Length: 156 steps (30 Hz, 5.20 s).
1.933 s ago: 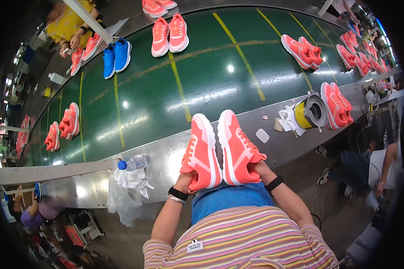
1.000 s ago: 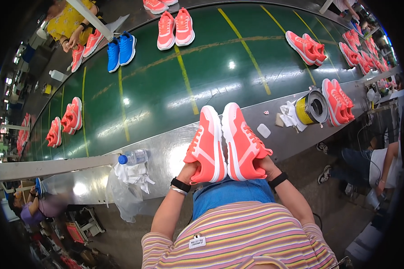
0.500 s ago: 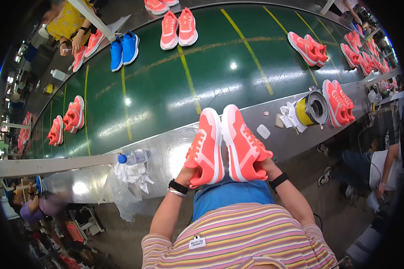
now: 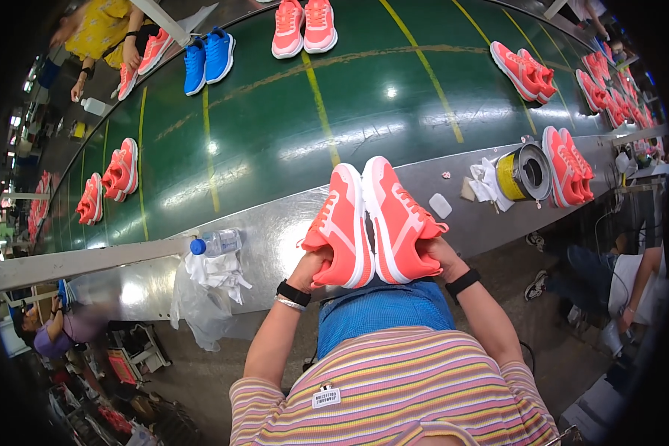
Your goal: Cleaning and inspecting finished shoes on a conveyor belt using a cloth.
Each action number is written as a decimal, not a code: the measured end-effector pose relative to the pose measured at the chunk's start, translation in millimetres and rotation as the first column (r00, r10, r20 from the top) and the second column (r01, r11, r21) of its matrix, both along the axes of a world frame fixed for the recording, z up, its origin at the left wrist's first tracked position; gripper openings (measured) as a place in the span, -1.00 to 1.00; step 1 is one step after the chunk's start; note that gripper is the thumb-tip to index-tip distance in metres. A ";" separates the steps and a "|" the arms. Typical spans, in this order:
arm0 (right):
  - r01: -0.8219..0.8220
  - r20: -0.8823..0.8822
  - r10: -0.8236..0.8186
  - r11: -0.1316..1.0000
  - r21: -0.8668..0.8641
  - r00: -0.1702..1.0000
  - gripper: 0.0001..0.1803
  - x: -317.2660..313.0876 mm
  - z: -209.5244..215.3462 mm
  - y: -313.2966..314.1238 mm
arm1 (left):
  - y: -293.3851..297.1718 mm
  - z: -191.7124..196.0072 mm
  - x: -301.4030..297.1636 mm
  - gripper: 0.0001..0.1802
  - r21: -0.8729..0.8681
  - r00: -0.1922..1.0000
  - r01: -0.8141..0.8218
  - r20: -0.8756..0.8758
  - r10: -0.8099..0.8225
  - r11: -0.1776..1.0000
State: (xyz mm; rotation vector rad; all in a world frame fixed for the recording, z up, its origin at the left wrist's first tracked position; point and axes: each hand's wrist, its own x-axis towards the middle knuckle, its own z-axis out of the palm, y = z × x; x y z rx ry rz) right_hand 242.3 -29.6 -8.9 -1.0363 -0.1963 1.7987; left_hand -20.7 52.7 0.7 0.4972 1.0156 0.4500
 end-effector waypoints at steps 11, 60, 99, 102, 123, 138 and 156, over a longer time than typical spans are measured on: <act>0.008 0.322 -0.058 0.988 0.154 0.945 -0.55 -7.6 -18.0 6.9 | -6.7 3.2 4.1 -0.83 0.083 0.983 -0.155 -0.089 0.162 0.984; 0.104 0.971 -0.151 0.979 0.173 -0.187 -0.92 315.3 49.8 -8.4 | 1.7 7.1 47.1 -0.51 0.163 0.099 0.908 -0.978 0.182 0.386; 0.157 0.909 0.264 0.932 -0.327 0.323 -0.93 29.9 -21.3 -217.0 | 37.7 -1.5 31.9 -0.50 0.175 0.279 0.940 -0.889 -0.363 0.293; 0.001 0.814 0.044 0.999 -0.054 0.579 -0.92 -46.8 -7.3 -135.0 | 36.6 -6.0 24.4 -0.53 0.195 0.291 0.942 -0.877 -0.383 0.272; 0.151 0.764 -0.355 0.933 0.327 0.538 -0.93 -130.0 -60.3 33.0 | 15.5 -4.0 17.6 -0.71 0.261 0.420 0.877 -0.823 -0.381 0.403; 0.113 0.765 -0.355 0.929 0.351 0.538 -0.92 -129.2 -49.6 17.2 | 15.8 0.0 21.9 -0.76 0.281 0.432 0.874 -0.822 -0.371 0.396; 0.031 0.801 -0.300 0.942 0.334 0.518 -0.85 -125.0 -54.4 21.1 | 14.7 -4.1 19.1 -0.77 0.274 0.439 0.868 -0.813 -0.382 0.413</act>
